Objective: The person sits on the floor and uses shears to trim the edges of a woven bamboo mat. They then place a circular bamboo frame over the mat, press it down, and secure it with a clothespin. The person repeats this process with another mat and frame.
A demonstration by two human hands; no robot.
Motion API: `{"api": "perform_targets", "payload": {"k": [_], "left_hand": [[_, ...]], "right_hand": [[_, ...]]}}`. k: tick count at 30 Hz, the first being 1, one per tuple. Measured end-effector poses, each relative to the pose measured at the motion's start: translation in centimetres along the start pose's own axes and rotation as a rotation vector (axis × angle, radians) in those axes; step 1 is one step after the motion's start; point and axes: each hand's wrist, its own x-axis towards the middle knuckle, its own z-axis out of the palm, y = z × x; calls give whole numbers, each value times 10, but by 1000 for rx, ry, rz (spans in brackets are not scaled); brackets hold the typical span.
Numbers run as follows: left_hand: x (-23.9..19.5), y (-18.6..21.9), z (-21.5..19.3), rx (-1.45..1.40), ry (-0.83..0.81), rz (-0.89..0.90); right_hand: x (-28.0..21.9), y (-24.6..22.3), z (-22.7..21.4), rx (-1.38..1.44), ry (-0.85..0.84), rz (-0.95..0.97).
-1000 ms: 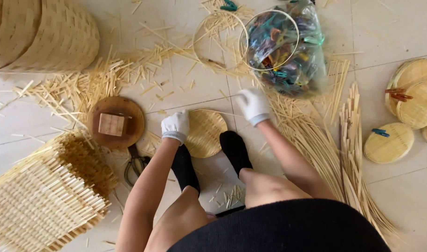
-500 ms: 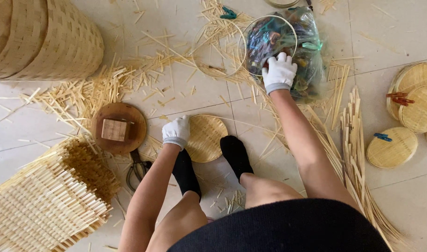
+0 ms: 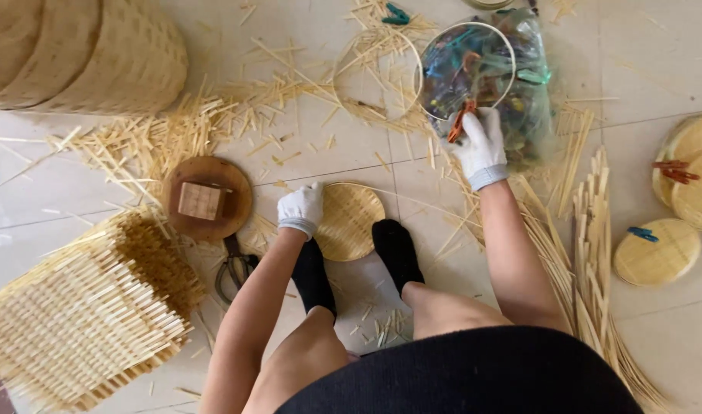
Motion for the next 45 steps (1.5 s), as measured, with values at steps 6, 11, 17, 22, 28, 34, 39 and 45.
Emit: {"api": "perform_targets", "payload": {"k": [6, 11, 17, 22, 28, 34, 39, 45], "left_hand": [[-4, 2, -8, -16, 5, 11], [-2, 1, -6, -20, -12, 6], [-3, 1, -10, -50, 27, 16], [-8, 1, -9, -66, 46, -3], [-4, 1, -9, -76, 38, -5], [-5, 1, -11, -62, -6, -15], [-2, 0, -11, -60, 2, -1], [-6, 4, -21, -56, -63, -33]], "right_hand": [[7, -1, 34, 375, -101, 509], [37, 80, -19, 95, -178, 288], [0, 14, 37, 216, -276, 372], [3, 111, 31, 94, -415, 307], [-34, 93, 104, -200, -557, 177], [-50, 83, 145, -769, -535, -442], [-56, 98, 149, -664, -522, -487], [-65, 78, 161, -804, -604, -417]]}}
